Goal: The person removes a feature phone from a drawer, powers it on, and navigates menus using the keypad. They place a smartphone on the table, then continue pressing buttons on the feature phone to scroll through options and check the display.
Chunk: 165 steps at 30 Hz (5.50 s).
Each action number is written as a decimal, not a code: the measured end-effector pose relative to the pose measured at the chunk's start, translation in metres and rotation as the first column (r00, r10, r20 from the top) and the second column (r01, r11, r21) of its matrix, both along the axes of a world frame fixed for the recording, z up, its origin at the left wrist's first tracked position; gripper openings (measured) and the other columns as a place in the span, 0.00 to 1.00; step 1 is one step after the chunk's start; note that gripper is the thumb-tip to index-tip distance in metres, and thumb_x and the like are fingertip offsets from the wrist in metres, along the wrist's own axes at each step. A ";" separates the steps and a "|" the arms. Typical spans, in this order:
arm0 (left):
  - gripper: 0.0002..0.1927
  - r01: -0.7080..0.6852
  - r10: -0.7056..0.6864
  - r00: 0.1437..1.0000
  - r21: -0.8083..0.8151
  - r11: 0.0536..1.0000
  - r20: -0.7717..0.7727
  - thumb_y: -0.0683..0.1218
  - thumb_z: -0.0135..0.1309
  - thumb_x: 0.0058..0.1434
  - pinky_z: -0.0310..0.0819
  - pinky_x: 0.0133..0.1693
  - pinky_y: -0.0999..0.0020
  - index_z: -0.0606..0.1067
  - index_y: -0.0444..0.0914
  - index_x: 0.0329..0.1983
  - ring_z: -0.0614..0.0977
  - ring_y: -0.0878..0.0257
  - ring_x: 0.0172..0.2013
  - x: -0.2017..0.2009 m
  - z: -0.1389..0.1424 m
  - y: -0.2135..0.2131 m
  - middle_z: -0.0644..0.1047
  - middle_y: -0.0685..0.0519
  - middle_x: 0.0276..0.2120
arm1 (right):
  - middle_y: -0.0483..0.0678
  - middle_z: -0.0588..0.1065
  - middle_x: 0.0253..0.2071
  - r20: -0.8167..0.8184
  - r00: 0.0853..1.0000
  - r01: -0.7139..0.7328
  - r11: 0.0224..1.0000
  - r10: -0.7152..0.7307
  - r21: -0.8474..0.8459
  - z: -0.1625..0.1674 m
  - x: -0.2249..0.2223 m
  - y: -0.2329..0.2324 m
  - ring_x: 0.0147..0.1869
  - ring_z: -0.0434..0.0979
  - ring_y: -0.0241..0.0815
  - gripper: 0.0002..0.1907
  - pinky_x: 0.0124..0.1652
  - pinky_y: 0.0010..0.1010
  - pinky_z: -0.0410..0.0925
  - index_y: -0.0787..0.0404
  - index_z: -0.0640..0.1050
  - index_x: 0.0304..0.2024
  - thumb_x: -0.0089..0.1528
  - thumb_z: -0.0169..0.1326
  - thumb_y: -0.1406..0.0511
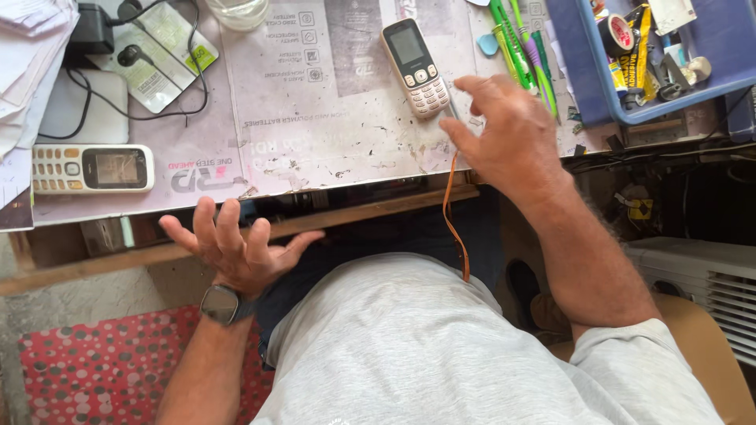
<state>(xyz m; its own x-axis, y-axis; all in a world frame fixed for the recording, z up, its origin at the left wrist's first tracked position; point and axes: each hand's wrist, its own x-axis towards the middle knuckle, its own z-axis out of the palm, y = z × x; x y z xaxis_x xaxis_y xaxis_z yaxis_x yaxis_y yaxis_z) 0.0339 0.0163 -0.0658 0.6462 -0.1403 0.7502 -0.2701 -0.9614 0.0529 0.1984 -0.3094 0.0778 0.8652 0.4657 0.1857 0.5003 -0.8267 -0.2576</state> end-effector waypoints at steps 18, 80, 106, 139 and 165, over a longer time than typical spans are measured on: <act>0.42 -0.070 0.053 0.973 0.067 0.995 0.223 0.81 0.56 0.60 0.16 0.69 0.31 0.62 0.49 0.60 0.54 0.50 0.76 0.056 0.017 0.011 0.65 0.51 0.71 | 0.56 0.78 0.45 -0.006 0.994 0.109 0.987 -0.111 -0.115 -0.002 0.041 0.007 0.45 0.81 0.52 0.32 0.42 0.46 0.74 0.62 0.74 0.59 0.62 0.66 0.50; 0.25 0.249 -0.853 0.493 -0.912 0.327 -0.172 0.38 0.55 0.58 0.85 0.39 0.71 0.68 0.34 0.61 0.86 0.66 0.35 0.227 0.110 -0.069 0.81 0.51 0.36 | 0.59 0.76 0.43 -0.549 0.401 0.501 0.327 0.733 0.802 -0.052 0.078 0.025 0.38 0.82 0.52 0.34 0.36 0.41 0.79 0.71 0.61 0.71 0.63 0.47 0.66; 0.27 0.281 -0.817 0.564 -0.904 0.322 -0.115 0.39 0.55 0.63 0.84 0.35 0.73 0.63 0.35 0.66 0.88 0.64 0.34 0.228 0.094 -0.069 0.83 0.49 0.37 | 0.52 0.73 0.46 -0.602 0.506 0.369 0.477 0.617 0.798 -0.041 0.078 0.036 0.46 0.79 0.40 0.44 0.34 0.27 0.76 0.63 0.58 0.72 0.53 0.51 0.76; 0.37 0.313 -0.830 0.534 -0.874 0.372 -0.162 0.38 0.57 0.57 0.85 0.41 0.68 0.61 0.35 0.71 0.87 0.63 0.35 0.226 0.105 -0.068 0.82 0.51 0.35 | 0.54 0.74 0.46 -0.499 0.493 0.447 0.284 0.713 0.848 -0.059 0.075 0.031 0.42 0.79 0.43 0.31 0.39 0.37 0.78 0.67 0.64 0.68 0.61 0.48 0.69; 0.37 0.305 -0.832 0.530 -0.878 0.368 -0.165 0.38 0.58 0.57 0.86 0.39 0.69 0.60 0.35 0.71 0.87 0.63 0.35 0.226 0.107 -0.069 0.81 0.51 0.35 | 0.53 0.73 0.45 -0.512 0.506 0.455 0.289 0.694 0.842 -0.061 0.075 0.030 0.44 0.77 0.40 0.30 0.37 0.34 0.77 0.66 0.66 0.67 0.62 0.50 0.69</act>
